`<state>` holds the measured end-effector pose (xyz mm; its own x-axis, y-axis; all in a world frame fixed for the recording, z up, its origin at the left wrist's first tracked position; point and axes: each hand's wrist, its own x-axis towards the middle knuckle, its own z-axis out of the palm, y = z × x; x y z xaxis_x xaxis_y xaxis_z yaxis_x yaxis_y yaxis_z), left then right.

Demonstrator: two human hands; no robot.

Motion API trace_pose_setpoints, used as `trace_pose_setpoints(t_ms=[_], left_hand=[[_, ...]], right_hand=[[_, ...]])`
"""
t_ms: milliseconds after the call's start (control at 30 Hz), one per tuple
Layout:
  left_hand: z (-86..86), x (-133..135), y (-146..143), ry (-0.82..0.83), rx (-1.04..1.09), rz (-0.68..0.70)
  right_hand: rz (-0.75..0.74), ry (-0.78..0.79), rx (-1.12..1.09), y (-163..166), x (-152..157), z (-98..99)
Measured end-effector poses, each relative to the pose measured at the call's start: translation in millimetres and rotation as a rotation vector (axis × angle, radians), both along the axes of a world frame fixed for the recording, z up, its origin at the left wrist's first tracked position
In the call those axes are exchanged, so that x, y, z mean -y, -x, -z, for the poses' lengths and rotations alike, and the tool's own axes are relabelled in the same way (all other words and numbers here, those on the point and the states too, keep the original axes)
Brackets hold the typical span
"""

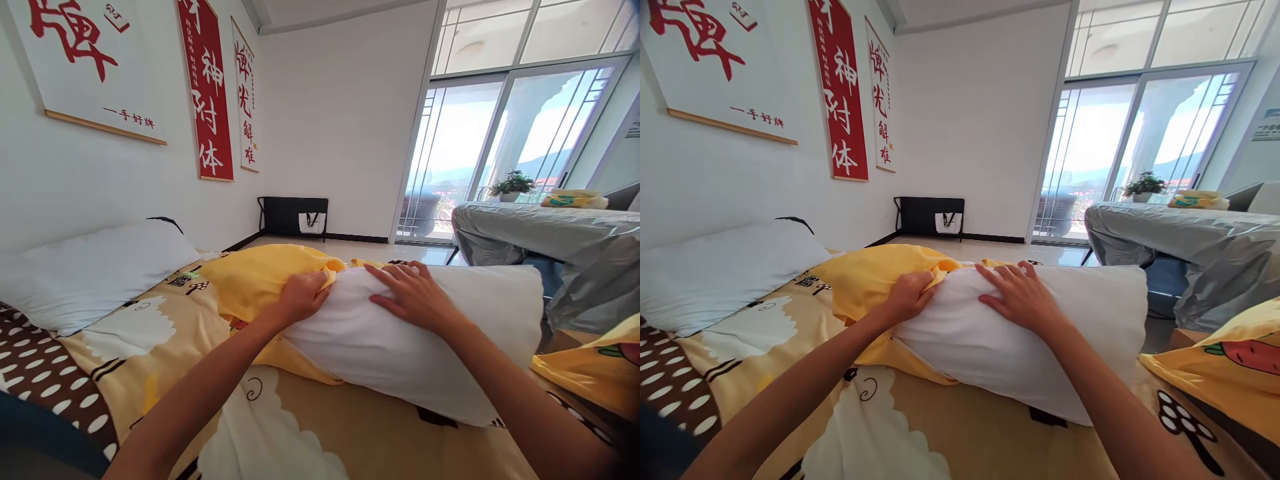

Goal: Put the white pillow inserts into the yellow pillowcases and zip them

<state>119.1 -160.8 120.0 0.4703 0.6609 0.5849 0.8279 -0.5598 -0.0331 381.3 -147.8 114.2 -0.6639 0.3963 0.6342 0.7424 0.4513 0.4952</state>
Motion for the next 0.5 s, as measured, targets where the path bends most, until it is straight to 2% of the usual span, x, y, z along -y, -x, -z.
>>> trace_pose_setpoints(t_ms=[67, 167, 233, 300, 367, 500], left_hand=[[-7.7, 1.6, -7.7, -0.013, -0.082, -0.052], [-25.0, -4.6, -24.4, -0.002, -0.071, -0.273], [-35.6, -13.9, -36.2, 0.035, -0.035, -0.371], [-40.9, -22.9, -50.0, 0.067, -0.021, -0.377], [-38.4, -27.4, -67.8, 0.074, -0.016, -0.341], [-12.3, -21.1, -105.9, 0.037, -0.021, -0.203]], right_hand=[[0.02, 0.019, 0.044, 5.2, 0.2, 1.4], [0.01, 0.003, 0.071, 31.8, 8.2, 11.4], [0.011, -0.017, 0.068, 48.3, 14.9, 17.4], [0.02, -0.018, 0.064, 57.9, 17.3, 21.3], [0.025, 0.025, 0.048, 61.0, 11.9, 24.9], [0.1, 0.149, -0.108, 59.8, -18.0, 36.2]])
